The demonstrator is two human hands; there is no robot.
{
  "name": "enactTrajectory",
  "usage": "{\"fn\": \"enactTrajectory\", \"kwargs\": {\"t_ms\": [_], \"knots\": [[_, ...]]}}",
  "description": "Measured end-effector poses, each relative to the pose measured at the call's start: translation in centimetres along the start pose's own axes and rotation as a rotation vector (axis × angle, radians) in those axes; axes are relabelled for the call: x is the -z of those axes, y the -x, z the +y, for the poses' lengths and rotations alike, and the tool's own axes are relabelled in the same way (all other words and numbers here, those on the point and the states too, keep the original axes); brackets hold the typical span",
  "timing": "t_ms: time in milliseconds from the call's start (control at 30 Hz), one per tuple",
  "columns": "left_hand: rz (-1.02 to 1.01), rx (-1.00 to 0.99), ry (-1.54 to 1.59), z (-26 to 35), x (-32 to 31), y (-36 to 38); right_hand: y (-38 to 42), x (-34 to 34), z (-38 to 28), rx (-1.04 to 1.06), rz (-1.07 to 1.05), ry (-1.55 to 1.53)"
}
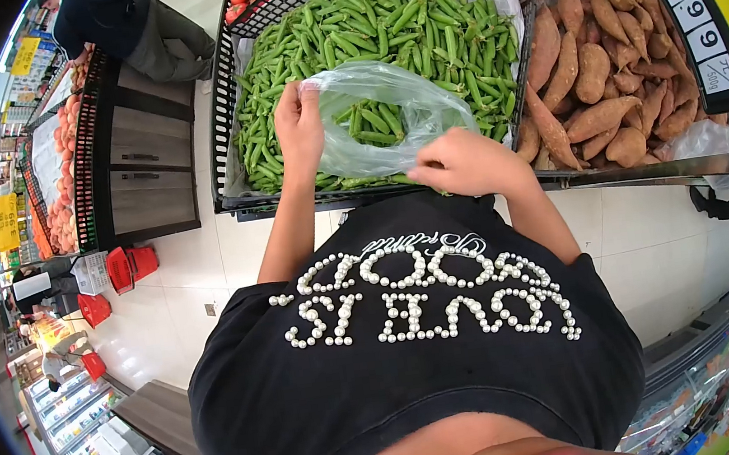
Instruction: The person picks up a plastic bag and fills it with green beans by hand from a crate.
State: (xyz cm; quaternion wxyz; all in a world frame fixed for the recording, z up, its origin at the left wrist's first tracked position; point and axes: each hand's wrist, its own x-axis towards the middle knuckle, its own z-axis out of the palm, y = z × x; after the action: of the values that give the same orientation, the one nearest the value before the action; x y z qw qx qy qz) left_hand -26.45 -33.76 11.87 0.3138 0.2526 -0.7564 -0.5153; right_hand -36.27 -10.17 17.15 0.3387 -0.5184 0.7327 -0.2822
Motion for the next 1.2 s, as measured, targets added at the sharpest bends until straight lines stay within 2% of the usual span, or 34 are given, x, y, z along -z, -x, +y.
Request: {"fn": "enactTrajectory", "kwargs": {"t_ms": [67, 100, 167, 200, 233, 367, 467, 533, 567, 667, 700, 800, 900, 967, 1000, 1033, 1100, 1200], "knots": [[-0.033, 0.001, -0.044, 0.4, 0.1, 0.2, 0.3, -1.7, 2.2, -0.209, -0.127, 0.196], [-0.037, 0.017, -0.036, 0.4, 0.1, 0.2, 0.3, -3.5, 4.2, -0.255, -0.079, 0.293], [-0.045, 0.048, -0.023, 0.5, 0.0, 0.3, 0.2, -5.0, 5.7, -0.299, -0.136, 0.280], [-0.005, -0.055, -0.084, 0.5, -0.1, 0.2, 0.3, -5.6, 6.2, -0.321, -0.166, 0.272], [0.033, -0.157, -0.144, 0.4, -0.3, 0.2, 0.5, -6.1, 6.6, -0.253, -0.082, 0.262], [0.130, -0.499, -0.424, 3.2, -0.1, 0.5, 1.4, -5.9, 6.5, -0.129, -0.026, 0.253], [-0.026, -0.394, -0.444, 5.0, 0.3, 1.0, 2.7, -2.3, 3.3, 0.016, -0.027, 0.061], [-0.073, -0.160, -0.264, 5.7, 0.2, 1.1, 3.0, 0.0, 1.4, 0.151, -0.078, -0.165], [-0.100, -0.043, -0.172, 5.9, 0.0, 1.1, 2.6, 0.1, 1.7, 0.207, -0.117, -0.429], [-0.121, -0.009, -0.018, 4.8, -0.4, 0.7, 0.1, 0.3, -0.4, 0.022, 0.232, -0.240], [-0.118, -0.001, 0.000, 4.9, -0.4, 0.6, -1.5, -1.5, 0.7, 0.160, 0.578, 0.047], [-0.103, 0.019, 0.049, 5.0, -0.5, 0.9, -3.0, -2.6, 1.4, 0.155, 0.648, 0.267], [-0.075, 0.018, 0.048, 4.2, 0.2, 0.9, -2.9, -0.9, 0.8, 0.304, 0.742, -0.077], [-0.082, 0.015, 0.021, 4.0, 0.5, 1.2, -2.9, 1.0, 1.7, 0.113, 0.924, -0.265], [-0.091, 0.022, 0.029, 4.0, 0.5, 1.4, -4.2, 1.6, 4.4, 0.127, 1.122, -0.312], [-0.099, 0.029, 0.038, 4.0, 0.5, 1.6, -4.9, 3.0, 5.7, 0.002, 1.240, -0.243], [-0.111, 0.025, 0.050, 4.0, 0.2, 1.8, -6.2, 4.8, 10.6, -0.293, 1.205, 0.066], [-0.129, -0.005, 0.048, 4.2, -0.2, 1.9, -7.4, 5.0, 15.0, -0.261, 1.059, 0.191]]}}
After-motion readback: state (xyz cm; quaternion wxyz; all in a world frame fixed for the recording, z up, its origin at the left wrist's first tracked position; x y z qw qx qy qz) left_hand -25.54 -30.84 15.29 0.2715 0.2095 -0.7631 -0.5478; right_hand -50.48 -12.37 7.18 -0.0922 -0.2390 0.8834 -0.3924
